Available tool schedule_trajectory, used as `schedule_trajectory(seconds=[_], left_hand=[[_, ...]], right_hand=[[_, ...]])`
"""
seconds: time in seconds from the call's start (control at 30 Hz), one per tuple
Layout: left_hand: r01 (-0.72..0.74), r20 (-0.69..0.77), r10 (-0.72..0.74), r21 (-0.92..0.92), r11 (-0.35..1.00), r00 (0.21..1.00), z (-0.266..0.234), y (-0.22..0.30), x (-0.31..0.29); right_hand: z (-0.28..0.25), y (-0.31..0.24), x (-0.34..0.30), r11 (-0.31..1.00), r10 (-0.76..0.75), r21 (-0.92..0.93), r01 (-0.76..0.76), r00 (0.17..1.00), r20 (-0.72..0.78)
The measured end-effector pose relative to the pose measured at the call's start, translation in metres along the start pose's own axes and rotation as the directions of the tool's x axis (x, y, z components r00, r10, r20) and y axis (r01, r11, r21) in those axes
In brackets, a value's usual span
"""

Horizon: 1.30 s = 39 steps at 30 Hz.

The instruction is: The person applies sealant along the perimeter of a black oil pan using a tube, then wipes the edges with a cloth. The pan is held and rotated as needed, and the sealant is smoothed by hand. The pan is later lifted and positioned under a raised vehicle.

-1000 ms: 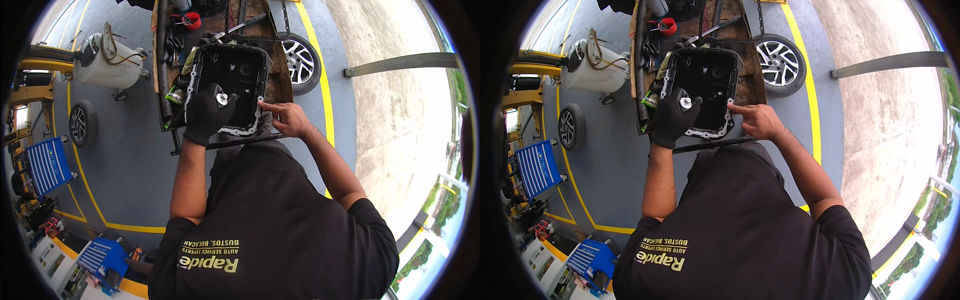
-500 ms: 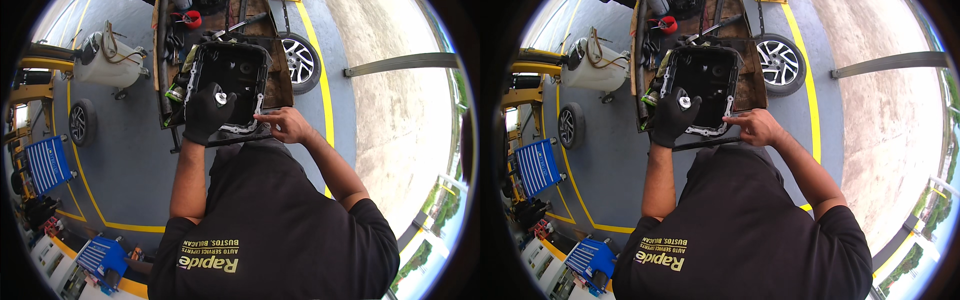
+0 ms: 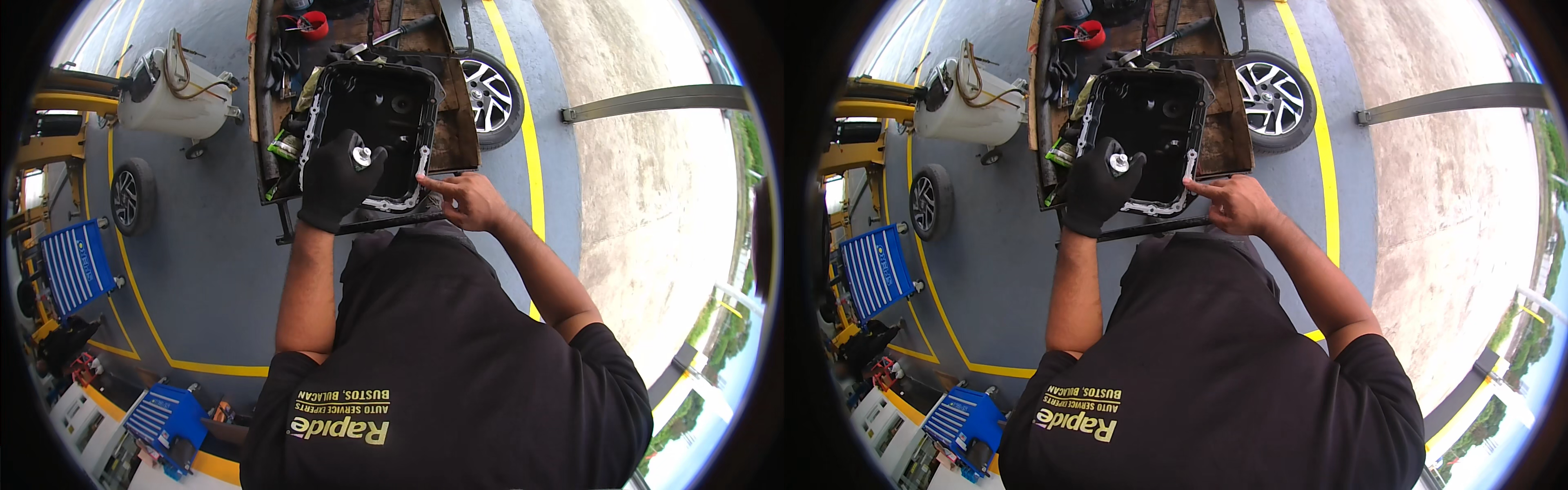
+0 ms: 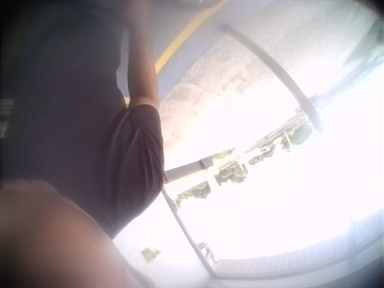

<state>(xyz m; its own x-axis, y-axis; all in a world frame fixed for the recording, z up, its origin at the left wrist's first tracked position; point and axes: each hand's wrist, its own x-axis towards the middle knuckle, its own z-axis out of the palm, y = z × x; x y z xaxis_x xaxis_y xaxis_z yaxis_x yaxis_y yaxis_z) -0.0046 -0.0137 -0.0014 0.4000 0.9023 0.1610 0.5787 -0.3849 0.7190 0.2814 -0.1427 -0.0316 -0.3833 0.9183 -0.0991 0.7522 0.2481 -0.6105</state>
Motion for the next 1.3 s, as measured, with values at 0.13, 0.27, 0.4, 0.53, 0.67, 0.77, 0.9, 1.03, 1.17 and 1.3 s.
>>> schedule_trajectory(seconds=[0.13, 0.27, 0.4, 0.53, 0.67, 0.77, 0.9, 1.03, 1.17, 1.3], left_hand=[[0.009, 0.009, -0.009, -0.001, 1.0, 1.0, 0.0, 0.0, 0.0], [0.002, -0.002, -0.002, -0.006, 1.0, 1.0, 0.002, 0.001, -0.001], [0.016, 0.006, -0.016, 0.007, 1.0, 1.0, 0.0, 0.001, -0.002], [0.006, -0.005, -0.006, 0.005, 1.0, 1.0, 0.001, -0.001, -0.004], [0.024, 0.009, -0.024, 0.029, 0.999, 1.0, 0.0, 0.002, -0.003], [0.047, 0.031, -0.047, 0.023, 0.999, 0.998, 0.002, 0.0, -0.002], [0.002, -0.011, -0.002, 0.024, 1.0, 1.0, 0.002, 0.0, -0.002], [0.001, -0.022, -0.001, -0.001, 1.0, 1.0, 0.004, 0.003, 0.0], [0.032, 0.0, -0.032, -0.005, 0.999, 0.999, 0.006, 0.006, 0.001], [0.01, -0.021, -0.01, -0.018, 1.0, 1.0, 0.011, 0.004, 0.0]], right_hand=[[0.003, -0.002, -0.006, 0.996, -0.084, 0.012, 0.084, 0.994, 0.069], [0.005, 0.0, -0.004, 1.0, 0.005, 0.003, -0.005, 1.0, 0.007], [0.004, 0.002, -0.005, 0.995, -0.102, 0.013, 0.101, 0.993, 0.055], [-0.012, 0.006, 0.012, 1.0, -0.001, 0.008, 0.002, 0.996, -0.09], [-0.018, 0.022, 0.03, 0.995, 0.102, 0.018, -0.1, 0.983, -0.151], [-0.02, 0.028, 0.038, 0.98, 0.2, 0.031, -0.198, 0.973, -0.119], [-0.016, 0.031, 0.032, 0.998, 0.056, 0.016, -0.055, 0.991, -0.119], [-0.016, 0.037, 0.036, 0.989, 0.122, 0.105, -0.102, 0.972, -0.2], [-0.021, 0.038, 0.037, 0.996, 0.077, 0.054, -0.071, 0.99, -0.114], [-0.029, 0.02, 0.028, 0.983, 0.002, 0.18, 0.029, 0.986, -0.167]])
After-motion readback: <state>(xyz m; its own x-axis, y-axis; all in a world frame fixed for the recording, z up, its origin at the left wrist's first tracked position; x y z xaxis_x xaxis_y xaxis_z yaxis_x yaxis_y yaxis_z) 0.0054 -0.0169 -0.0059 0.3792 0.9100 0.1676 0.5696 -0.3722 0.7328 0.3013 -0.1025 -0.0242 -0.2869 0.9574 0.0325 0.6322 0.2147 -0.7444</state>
